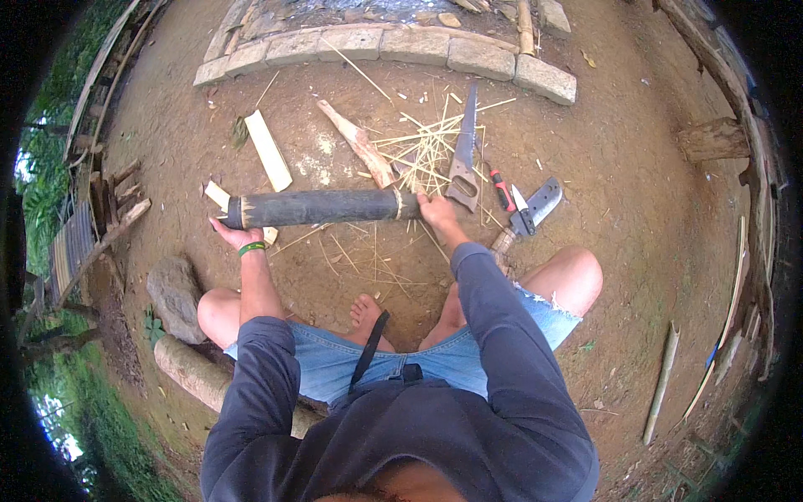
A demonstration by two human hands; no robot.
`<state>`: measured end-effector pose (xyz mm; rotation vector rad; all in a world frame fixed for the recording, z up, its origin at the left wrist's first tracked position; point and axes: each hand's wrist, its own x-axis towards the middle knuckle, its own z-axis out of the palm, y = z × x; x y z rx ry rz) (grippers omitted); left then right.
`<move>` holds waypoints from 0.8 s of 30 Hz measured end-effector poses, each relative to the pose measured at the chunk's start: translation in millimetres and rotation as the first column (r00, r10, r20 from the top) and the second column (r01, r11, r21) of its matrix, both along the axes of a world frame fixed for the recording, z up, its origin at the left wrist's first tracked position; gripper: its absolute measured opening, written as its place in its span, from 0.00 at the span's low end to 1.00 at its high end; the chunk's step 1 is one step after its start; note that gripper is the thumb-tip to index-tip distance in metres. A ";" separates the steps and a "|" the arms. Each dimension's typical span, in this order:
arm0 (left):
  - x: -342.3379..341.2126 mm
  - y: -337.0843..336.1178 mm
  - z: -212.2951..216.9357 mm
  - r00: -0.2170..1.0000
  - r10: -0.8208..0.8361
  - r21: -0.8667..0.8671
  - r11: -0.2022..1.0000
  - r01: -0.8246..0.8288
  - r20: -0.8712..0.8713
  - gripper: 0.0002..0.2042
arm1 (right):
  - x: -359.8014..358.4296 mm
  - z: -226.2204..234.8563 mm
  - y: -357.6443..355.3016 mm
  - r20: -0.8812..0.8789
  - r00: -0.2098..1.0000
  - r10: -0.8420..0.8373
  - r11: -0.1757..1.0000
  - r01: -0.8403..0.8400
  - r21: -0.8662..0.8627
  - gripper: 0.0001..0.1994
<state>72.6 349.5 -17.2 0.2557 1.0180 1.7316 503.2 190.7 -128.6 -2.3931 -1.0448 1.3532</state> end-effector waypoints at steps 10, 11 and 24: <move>-43.6 -46.8 -69.7 0.964 0.268 -0.364 0.897 -0.250 -0.001 0.47 | -49.9 -31.5 26.0 -0.761 0.501 -0.413 0.549 0.803 0.231 0.16; -41.2 -49.1 -76.0 0.939 0.297 -0.485 0.804 -0.344 -0.174 0.47 | -54.2 -31.2 29.7 -0.775 0.509 -0.376 0.574 0.784 0.237 0.15; 204.6 -94.8 -76.9 -0.705 -0.411 -0.741 0.627 0.241 -0.578 0.47 | -6.9 -3.9 11.7 0.289 0.949 -0.126 0.811 -0.069 0.581 0.19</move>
